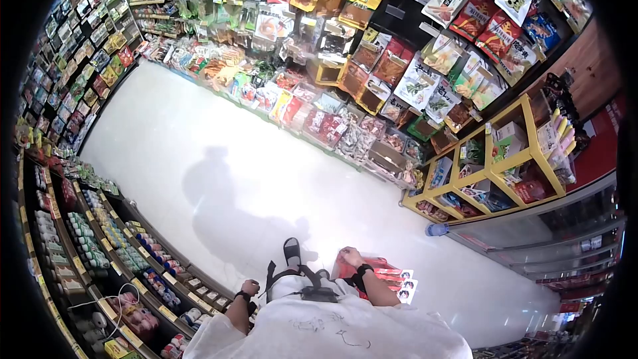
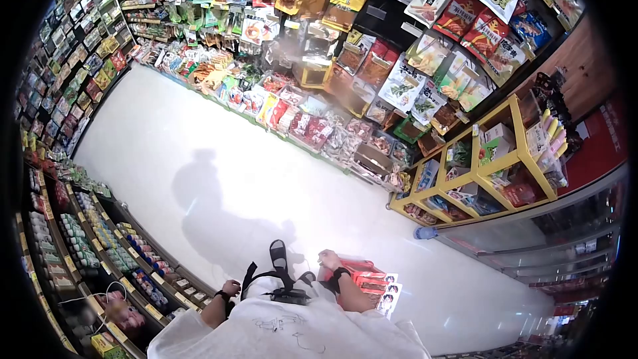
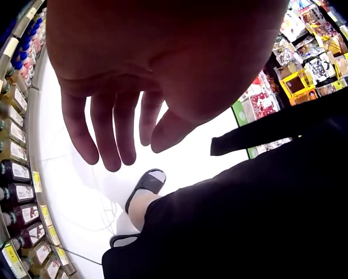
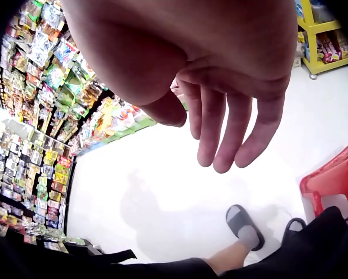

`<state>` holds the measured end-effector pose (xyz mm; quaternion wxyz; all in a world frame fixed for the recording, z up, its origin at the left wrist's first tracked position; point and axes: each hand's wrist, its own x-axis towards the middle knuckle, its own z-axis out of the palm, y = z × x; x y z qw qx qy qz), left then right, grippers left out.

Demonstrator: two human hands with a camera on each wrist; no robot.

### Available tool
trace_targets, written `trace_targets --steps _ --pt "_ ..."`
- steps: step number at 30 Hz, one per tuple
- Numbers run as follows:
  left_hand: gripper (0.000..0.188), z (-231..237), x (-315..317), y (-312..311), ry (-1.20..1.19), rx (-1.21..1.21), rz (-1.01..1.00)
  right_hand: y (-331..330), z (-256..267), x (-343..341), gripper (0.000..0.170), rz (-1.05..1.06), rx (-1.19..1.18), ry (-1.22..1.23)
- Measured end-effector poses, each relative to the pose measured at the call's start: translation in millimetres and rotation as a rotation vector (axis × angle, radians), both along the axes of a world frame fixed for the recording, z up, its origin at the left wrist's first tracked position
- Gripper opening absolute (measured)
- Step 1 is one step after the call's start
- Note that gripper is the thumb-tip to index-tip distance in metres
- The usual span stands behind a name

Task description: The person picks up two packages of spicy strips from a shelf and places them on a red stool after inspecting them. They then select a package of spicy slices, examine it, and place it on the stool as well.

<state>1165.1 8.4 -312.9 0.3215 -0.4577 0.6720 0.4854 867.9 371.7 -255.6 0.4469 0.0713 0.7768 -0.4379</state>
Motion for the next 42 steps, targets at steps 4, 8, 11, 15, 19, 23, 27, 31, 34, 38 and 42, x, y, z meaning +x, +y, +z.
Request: trace_targets --steps 4,8,11,15,19,23,27,31,34,38,42 --pt "0.028 -11.1 -64.2 -4.0 0.170 -0.058 -0.141 36.3 -29.9 19.0 0.023 0.248 0.117 0.289" --pt "0.032 -1.7 -140.1 -12.5 0.340 -0.087 -0.259 49.2 -9.0 34.0 0.023 0.000 0.166 0.020" --pt "0.034 38.5 -190.6 -15.1 0.607 0.032 -0.475 46.2 -5.1 35.1 0.024 0.018 0.201 0.054" --pt "0.037 180.3 -234.0 4.2 0.678 0.430 -0.603 41.5 -40.9 35.1 0.024 0.086 0.170 0.176" --pt "0.044 267.7 -237.3 22.9 0.700 0.788 -0.800 11.1 -35.6 23.7 0.024 0.087 0.143 0.155" --pt "0.042 308.5 -245.6 22.6 0.679 0.778 -1.007 -3.1 -51.2 3.6 0.026 0.067 0.065 0.094" --pt "0.045 304.2 -256.3 18.5 0.706 0.882 -0.887 -29.5 -35.2 -14.1 0.023 -0.007 0.048 0.055" --pt "0.047 322.3 -288.0 10.7 0.670 0.855 -0.994 -39.9 -33.9 -30.1 0.029 0.172 0.193 0.245" --pt "0.047 338.7 -311.8 6.7 0.661 0.877 -1.017 -33.7 -39.0 -39.0 0.034 0.111 0.143 0.148" --pt "0.050 332.4 -344.3 -1.2 0.681 0.884 -1.080 -43.2 -43.8 -63.0 0.029 -0.051 0.135 0.112" --pt "0.053 345.6 -382.3 -2.4 0.610 0.988 -1.035 -54.4 -31.9 -77.9 0.031 -0.130 0.166 0.091"
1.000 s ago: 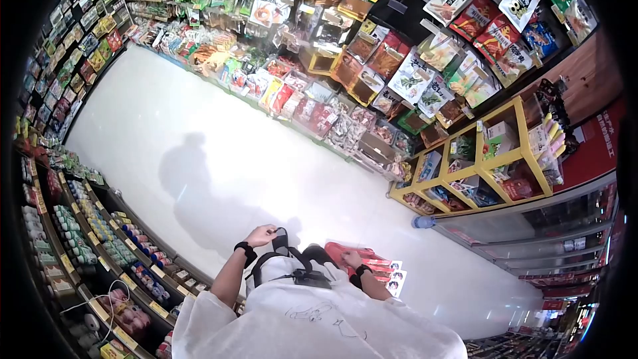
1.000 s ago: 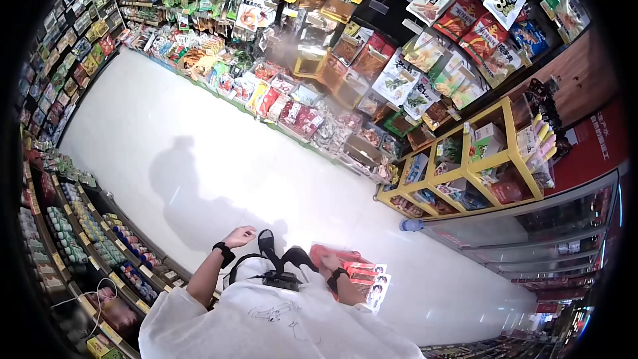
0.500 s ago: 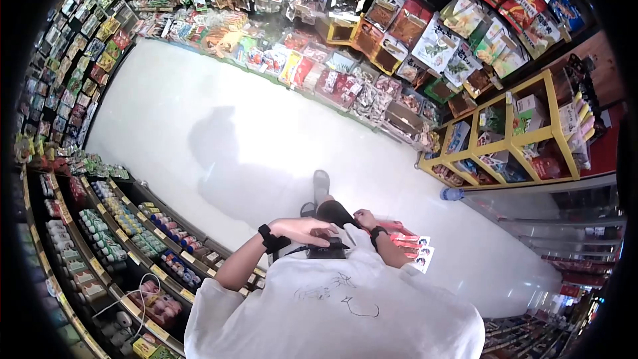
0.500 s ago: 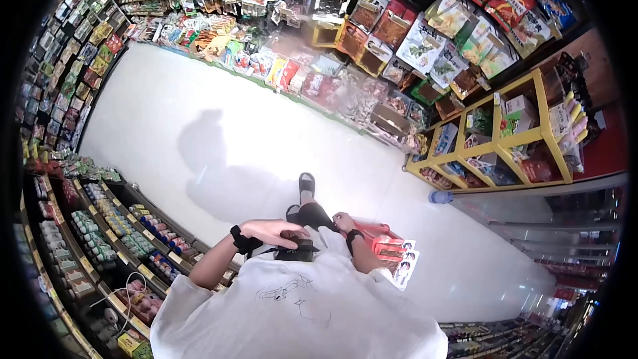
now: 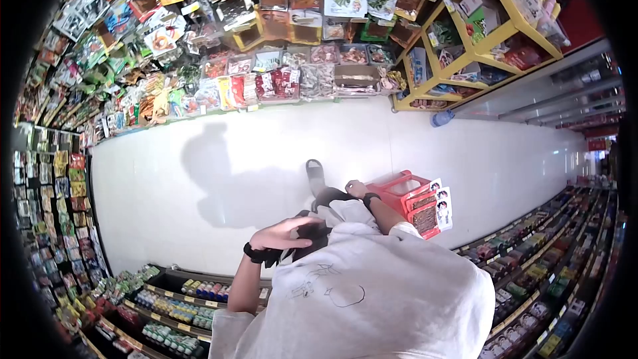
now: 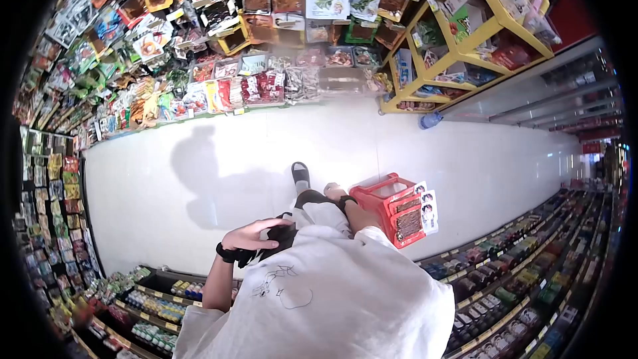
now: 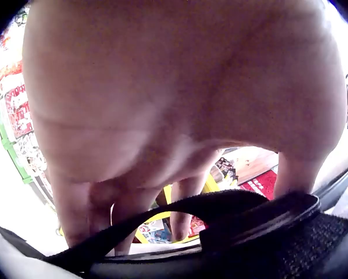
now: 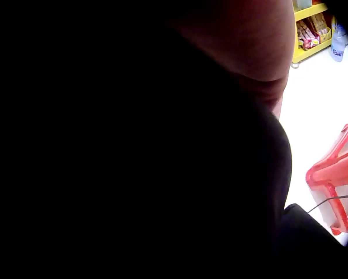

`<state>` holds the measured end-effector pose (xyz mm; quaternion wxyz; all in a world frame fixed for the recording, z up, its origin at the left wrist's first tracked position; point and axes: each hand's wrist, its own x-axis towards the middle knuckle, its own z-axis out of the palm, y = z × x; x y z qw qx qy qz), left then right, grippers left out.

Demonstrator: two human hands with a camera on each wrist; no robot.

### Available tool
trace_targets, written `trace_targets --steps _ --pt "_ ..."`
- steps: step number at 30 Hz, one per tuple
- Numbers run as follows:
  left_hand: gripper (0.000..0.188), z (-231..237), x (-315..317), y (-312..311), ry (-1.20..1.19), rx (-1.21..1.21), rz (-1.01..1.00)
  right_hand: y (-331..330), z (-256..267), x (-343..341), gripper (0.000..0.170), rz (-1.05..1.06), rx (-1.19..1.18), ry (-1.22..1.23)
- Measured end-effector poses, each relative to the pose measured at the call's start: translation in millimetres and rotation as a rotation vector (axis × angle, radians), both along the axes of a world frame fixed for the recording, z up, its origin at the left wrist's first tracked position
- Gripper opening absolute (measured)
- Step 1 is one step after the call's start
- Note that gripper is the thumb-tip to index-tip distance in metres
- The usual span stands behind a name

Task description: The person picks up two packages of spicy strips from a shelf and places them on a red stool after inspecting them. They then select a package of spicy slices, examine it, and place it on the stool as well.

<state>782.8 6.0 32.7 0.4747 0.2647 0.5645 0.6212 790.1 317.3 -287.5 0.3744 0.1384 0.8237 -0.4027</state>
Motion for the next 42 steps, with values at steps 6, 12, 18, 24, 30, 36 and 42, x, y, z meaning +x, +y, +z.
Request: trace_targets --steps 6,12,18,24,30,36,42 --pt "0.057 5.4 -55.2 -10.4 -0.066 -0.033 -0.074 -13.3 -12.3 -30.0 0.032 -0.074 0.005 -0.037" --pt "0.059 9.4 -97.2 -19.4 -0.102 -0.053 -0.105 -26.1 -28.6 -63.1 0.025 -0.040 -0.019 0.086" --pt "0.060 16.0 -125.2 -21.6 -0.122 -0.068 -0.172 -43.1 -0.5 -106.9 0.030 -0.035 -0.038 0.133" --pt "0.063 -8.1 -146.9 -3.6 -0.040 -0.019 -0.449 -49.1 17.8 -105.6 0.025 -0.476 -0.134 0.093" --pt "0.059 -33.4 -139.7 21.5 -0.053 -0.005 -0.877 -55.0 60.4 -17.8 0.026 -0.760 -0.075 0.157" --pt "0.060 -41.1 -112.2 55.0 0.092 0.087 -1.119 -83.5 43.0 151.8 0.024 -1.057 0.084 -0.073" --pt "0.066 -16.6 -103.5 103.1 0.104 0.017 -1.386 -134.1 34.4 273.8 0.027 -1.511 -0.055 -0.315"
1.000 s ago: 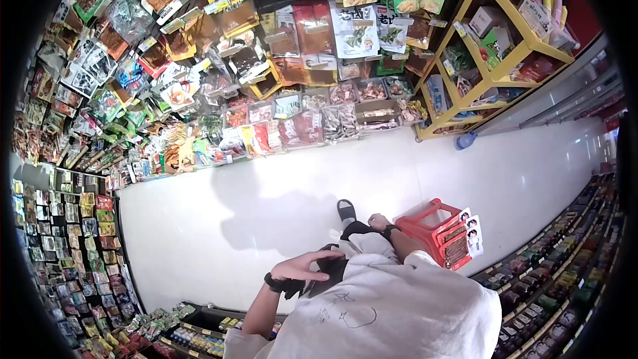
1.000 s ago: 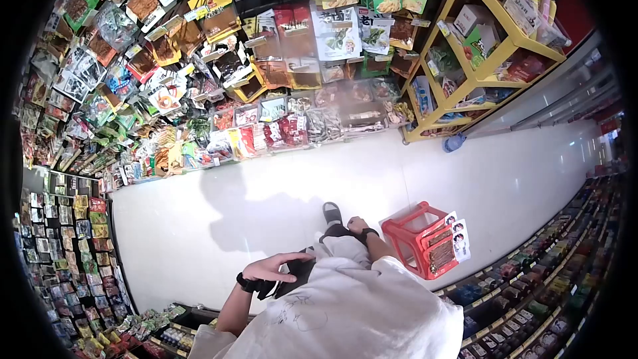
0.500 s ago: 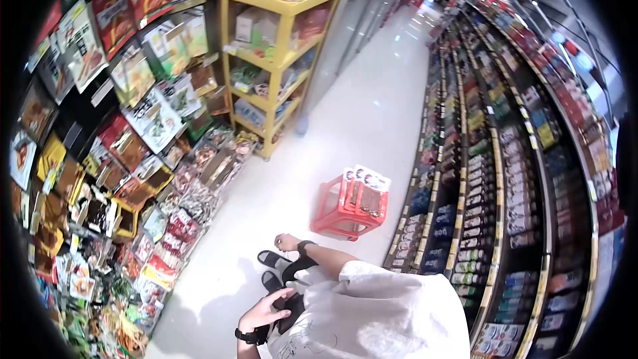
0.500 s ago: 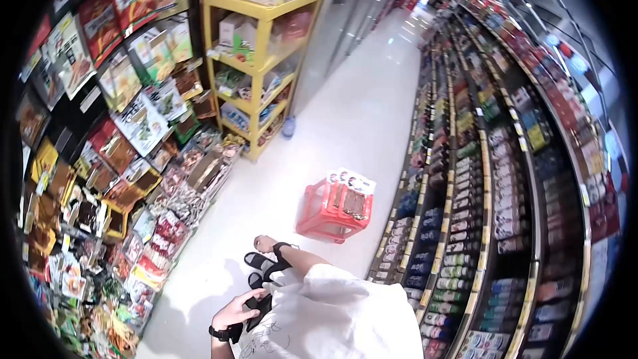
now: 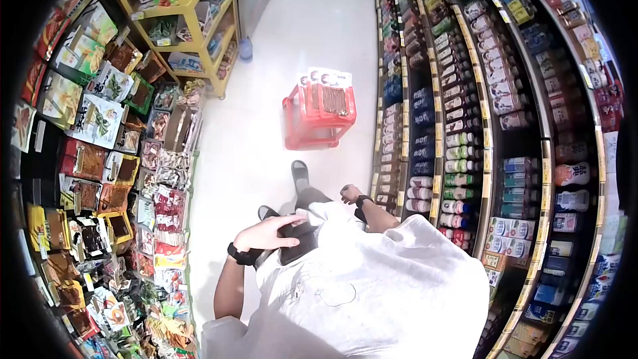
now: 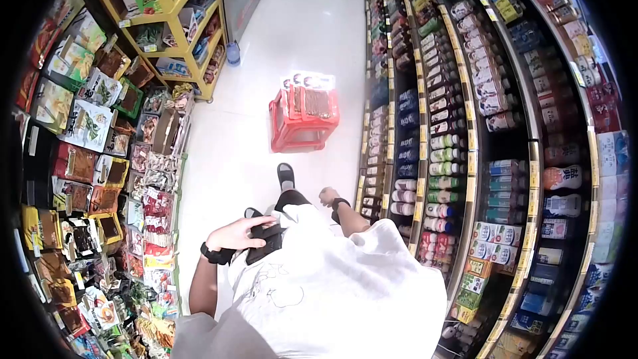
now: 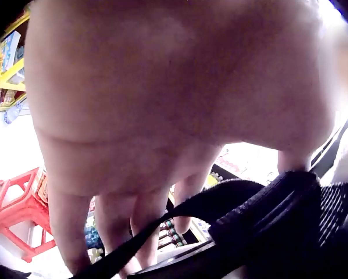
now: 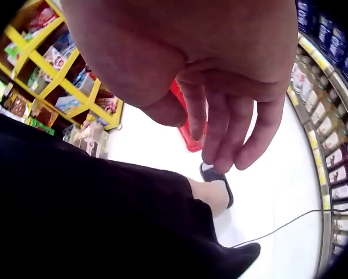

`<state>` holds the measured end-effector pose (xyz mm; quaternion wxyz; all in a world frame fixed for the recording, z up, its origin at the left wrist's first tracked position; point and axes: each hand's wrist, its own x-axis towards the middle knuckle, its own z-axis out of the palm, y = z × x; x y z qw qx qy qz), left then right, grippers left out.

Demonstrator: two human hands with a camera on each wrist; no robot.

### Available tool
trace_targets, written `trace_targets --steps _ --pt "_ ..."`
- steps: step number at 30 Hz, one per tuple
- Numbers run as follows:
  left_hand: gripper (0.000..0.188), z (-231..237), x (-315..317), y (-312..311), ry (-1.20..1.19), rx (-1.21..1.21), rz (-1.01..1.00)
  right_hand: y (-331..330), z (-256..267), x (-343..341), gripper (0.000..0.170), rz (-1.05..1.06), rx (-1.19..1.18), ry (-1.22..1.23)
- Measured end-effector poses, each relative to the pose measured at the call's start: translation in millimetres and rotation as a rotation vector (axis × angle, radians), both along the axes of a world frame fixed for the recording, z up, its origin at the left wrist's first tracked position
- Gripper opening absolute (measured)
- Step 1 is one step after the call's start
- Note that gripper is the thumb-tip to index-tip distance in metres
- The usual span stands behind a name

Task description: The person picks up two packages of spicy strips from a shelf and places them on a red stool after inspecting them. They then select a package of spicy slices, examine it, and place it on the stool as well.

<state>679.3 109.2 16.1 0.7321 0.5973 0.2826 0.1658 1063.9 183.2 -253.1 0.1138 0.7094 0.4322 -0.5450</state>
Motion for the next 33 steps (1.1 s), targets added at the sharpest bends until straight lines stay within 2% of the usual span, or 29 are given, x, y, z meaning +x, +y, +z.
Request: trace_targets --steps 1,2,3,5,7,9,11,13,15,17,19,21,22,25,26,27,28,29,31,32,33 --pt "0.069 5.3 1.8 7.1 -0.042 0.050 -0.007 -7.2 0.2 7.6 0.027 -0.058 -0.022 -0.015" --pt "0.078 16.5 1.4 15.9 -0.136 -0.055 -0.039 -13.0 -0.4 13.0 0.026 -0.091 -0.037 -0.012" --pt "0.087 18.2 4.6 23.8 -0.203 -0.024 -0.081 -16.3 -3.2 17.1 0.026 -0.123 -0.051 -0.006" --pt "0.092 30.1 14.7 43.4 -0.017 -0.031 -0.147 -16.9 -11.6 19.8 0.027 -0.166 -0.046 0.035" --pt "0.093 22.7 25.1 67.0 -0.051 -0.021 -0.203 -5.5 -20.6 17.1 0.026 -0.149 -0.019 0.051" --pt "0.097 17.2 41.1 89.8 -0.050 0.027 -0.256 14.6 -42.6 20.8 0.026 -0.086 0.134 0.151" --pt "0.099 4.4 53.7 106.0 -0.006 -0.011 -0.256 46.4 -37.9 20.5 0.028 -0.115 0.187 0.234" --pt "0.100 4.7 68.4 132.1 0.070 -0.124 -0.304 72.0 -54.1 29.9 0.027 -0.070 0.469 0.231" --pt "0.102 2.7 85.8 160.5 0.113 -0.178 -0.363 104.9 -49.7 40.1 0.024 -0.266 0.261 0.278" --pt "0.103 -21.6 102.3 184.3 0.038 -0.183 -0.433 131.6 -50.4 52.8 0.022 -0.355 0.199 0.295" --pt "0.104 -38.1 119.7 208.1 -0.012 -0.185 -0.499 154.7 -67.9 67.3 0.020 -0.299 0.194 0.289" --pt "0.105 -50.6 139.8 232.5 -0.035 -0.179 -0.573 179.9 -85.5 77.4 0.018 -0.155 0.281 0.231" --pt "0.106 -53.7 150.2 244.9 -0.062 -0.270 -0.593 189.2 -94.4 78.6 0.019 -0.191 0.322 0.231" --pt "0.101 -77.7 177.4 288.9 -0.096 -0.323 -0.679 232.9 -117.7 80.2 0.022 -0.301 0.427 0.216" --pt "0.093 -91.8 184.9 303.2 -0.041 -0.295 -0.663 250.3 -104.6 73.9 0.025 -0.340 0.470 0.166" --pt "0.080 -101.6 194.1 324.2 0.011 -0.367 -0.555 274.7 -81.4 67.9 0.029 -0.372 0.514 0.116" --pt "0.066 -139.0 198.2 329.5 0.113 -0.352 -0.427 297.9 -60.4 65.9 0.035 -0.369 0.531 0.152" --pt "0.055 -153.6 209.3 348.6 0.244 -0.478 -0.185 317.1 -45.9 64.7 0.041 -0.367 0.552 0.189" --pt "0.044 -229.8 215.9 373.9 0.607 0.058 0.067 347.4 -44.8 65.4 0.044 -0.395 0.400 0.111" --pt "0.040 -269.2 217.3 385.9 0.706 0.108 0.172 356.9 -52.9 66.9 0.046 -0.405 0.325 0.072" --pt "0.039 -307.6 217.8 399.8 0.715 -0.007 0.296 361.4 -65.9 69.5 0.048 -0.438 0.318 0.113"
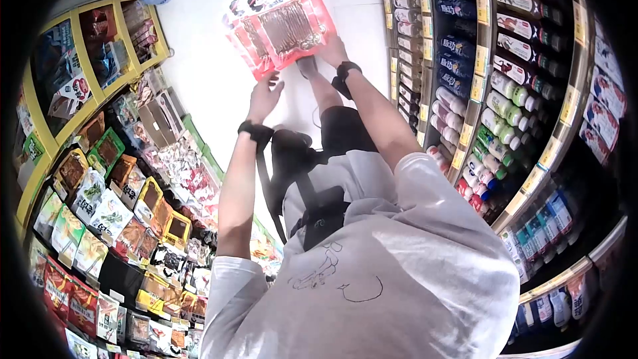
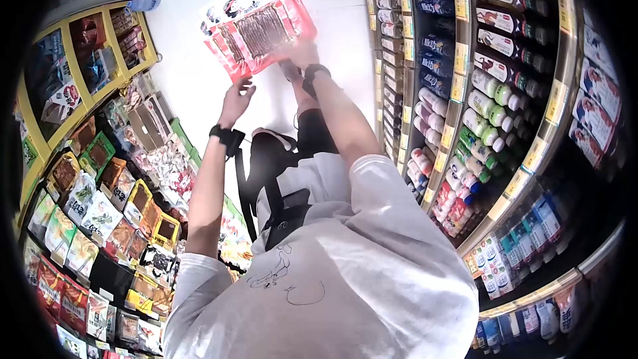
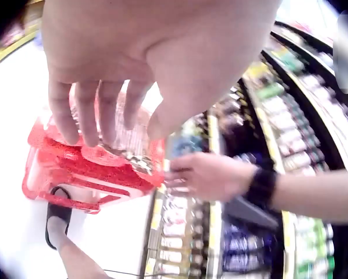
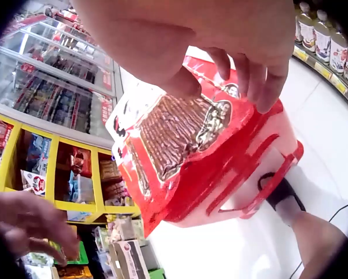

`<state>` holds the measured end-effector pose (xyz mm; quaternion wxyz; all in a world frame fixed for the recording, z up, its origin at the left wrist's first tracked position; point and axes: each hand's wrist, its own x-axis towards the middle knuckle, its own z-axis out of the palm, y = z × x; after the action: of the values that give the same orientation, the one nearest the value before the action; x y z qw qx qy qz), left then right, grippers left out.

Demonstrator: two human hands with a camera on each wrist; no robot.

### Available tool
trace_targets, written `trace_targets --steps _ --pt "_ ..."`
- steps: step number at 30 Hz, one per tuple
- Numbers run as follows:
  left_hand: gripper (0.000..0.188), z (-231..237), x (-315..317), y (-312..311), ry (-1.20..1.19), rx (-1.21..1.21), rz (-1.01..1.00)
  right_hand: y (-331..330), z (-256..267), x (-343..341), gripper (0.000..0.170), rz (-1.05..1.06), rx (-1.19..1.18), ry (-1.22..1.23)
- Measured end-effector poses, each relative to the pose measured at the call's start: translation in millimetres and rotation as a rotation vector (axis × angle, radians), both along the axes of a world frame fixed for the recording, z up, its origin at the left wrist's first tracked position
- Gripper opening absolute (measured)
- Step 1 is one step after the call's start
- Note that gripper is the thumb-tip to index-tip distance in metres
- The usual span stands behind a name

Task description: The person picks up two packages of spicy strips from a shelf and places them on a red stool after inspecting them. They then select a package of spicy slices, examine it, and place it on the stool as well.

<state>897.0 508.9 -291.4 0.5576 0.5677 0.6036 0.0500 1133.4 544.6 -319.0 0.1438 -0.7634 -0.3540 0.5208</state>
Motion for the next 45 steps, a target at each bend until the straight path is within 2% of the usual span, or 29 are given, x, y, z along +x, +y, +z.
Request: trace_targets --steps 1,2,4,6,9,11,12,14,15,16,18,19,21,23,24,26,27,28,29,30,32,34,36,38,40,42,43,44,45 --pt "0.040 -21.7 3.3 13.5 -0.058 -0.116 0.182 3.8 -13.5 3.3 0.050 -0.026 0.002 0.045" --pt "0.047 -44.9 3.9 24.0 -0.069 -0.195 0.246 6.6 -24.6 7.1 0.051 -0.052 0.004 0.088" --pt "0.048 -81.8 9.7 33.0 0.058 -0.115 0.276 20.8 -30.6 12.5 0.051 0.000 -0.004 0.098" --pt "0.050 -91.2 17.0 33.6 0.067 -0.104 0.294 18.2 -49.9 9.9 0.051 -0.028 0.055 0.098" --pt "0.049 -97.8 21.4 31.6 0.070 -0.114 0.383 13.4 -62.9 5.0 0.049 0.067 0.041 -0.241" --pt "0.043 -116.2 23.0 25.0 0.146 -0.188 0.490 4.8 -95.6 8.8 0.045 0.077 0.078 -0.182" --pt "0.041 -111.3 25.4 27.4 0.078 -0.261 0.558 5.4 -93.1 8.2 0.043 0.081 0.093 -0.152" --pt "0.037 -98.4 28.1 32.9 -0.061 -0.395 0.699 6.5 -84.5 6.1 0.035 0.147 -0.044 -0.219" --pt "0.027 -100.4 24.7 33.1 -0.051 -0.406 0.651 14.0 -72.0 5.3 0.031 0.183 -0.103 -0.252" --pt "0.023 -92.2 31.1 33.8 -0.091 -0.352 0.718 19.4 -60.4 7.1 0.030 0.197 -0.112 -0.238" --pt "0.021 -105.7 17.1 27.1 -0.120 -0.361 0.705 28.0 -39.9 11.9 0.028 0.226 -0.128 -0.212" --pt "0.025 -90.1 22.2 32.0 -0.098 -0.350 0.673 24.4 -47.1 9.7 0.026 0.221 -0.081 -0.287" --pt "0.023 -68.8 14.3 30.9 -0.228 -0.307 0.630 18.0 -26.1 22.6 0.028 -0.030 -0.002 0.237" --pt "0.021 -57.0 8.7 26.4 -0.219 -0.263 0.573 13.4 -8.5 37.8 0.016 0.010 0.020 0.508" --pt "0.024 -28.9 15.4 29.6 -0.252 -0.264 0.591 10.4 1.2 41.2 0.021 0.016 0.013 0.539" --pt "0.023 -16.7 10.6 14.4 -0.283 -0.197 0.561 -6.4 -9.6 51.2 0.032 0.105 -0.006 0.573" --pt "0.022 -42.3 -4.0 -6.7 -0.340 -0.108 0.549 -7.1 4.1 53.8 0.037 0.073 0.006 0.653" --pt "0.021 -44.6 -5.9 -20.8 -0.260 -0.012 0.524 -12.4 21.0 50.9 0.043 0.043 0.018 0.735" --pt "0.020 -11.5 1.9 -21.3 -0.280 -0.002 0.554 -6.1 61.6 44.4 0.047 0.016 0.021 0.813" --pt "0.019 24.4 9.8 -24.2 -0.301 0.010 0.583 -11.2 69.1 41.1 0.042 0.110 0.005 0.775" --pt "0.027 24.7 4.8 -55.9 -0.317 0.052 0.611 -18.5 72.7 42.6 0.034 0.305 -0.021 0.692" --pt "0.026 51.1 6.7 -78.1 -0.339 0.133 0.698 -20.8 98.4 32.1 0.031 0.381 -0.067 0.687" --pt "0.023 80.7 6.8 -97.2 -0.221 0.092 0.771 -24.8 109.8 18.9 0.032 0.536 -0.019 0.698" --pt "0.020 96.8 6.3 -122.9 -0.286 0.149 0.899 -33.6 116.9 3.4 0.035 0.633 0.078 0.776" --pt "0.019 118.4 -1.6 -146.8 0.010 0.156 0.763 -42.0 139.4 -18.5 0.038 0.761 0.166 0.726" --pt "0.022 95.3 -1.3 -182.6 -0.368 0.242 1.026 -57.7 141.3 -33.7 0.039 0.858 0.168 0.736" --pt "0.021 90.5 -1.1 -200.4 -0.450 0.269 1.079 -65.4 144.1 -40.4 0.038 0.952 0.194 0.711" --pt "0.021 88.9 -2.3 -216.5 -0.531 0.307 1.130 -76.3 149.0 -46.7 0.035 0.951 0.126 0.704" --pt "0.020 98.1 -5.8 -229.9 -0.455 0.320 1.120 -91.5 130.1 -51.9 0.032 0.888 0.123 0.792"
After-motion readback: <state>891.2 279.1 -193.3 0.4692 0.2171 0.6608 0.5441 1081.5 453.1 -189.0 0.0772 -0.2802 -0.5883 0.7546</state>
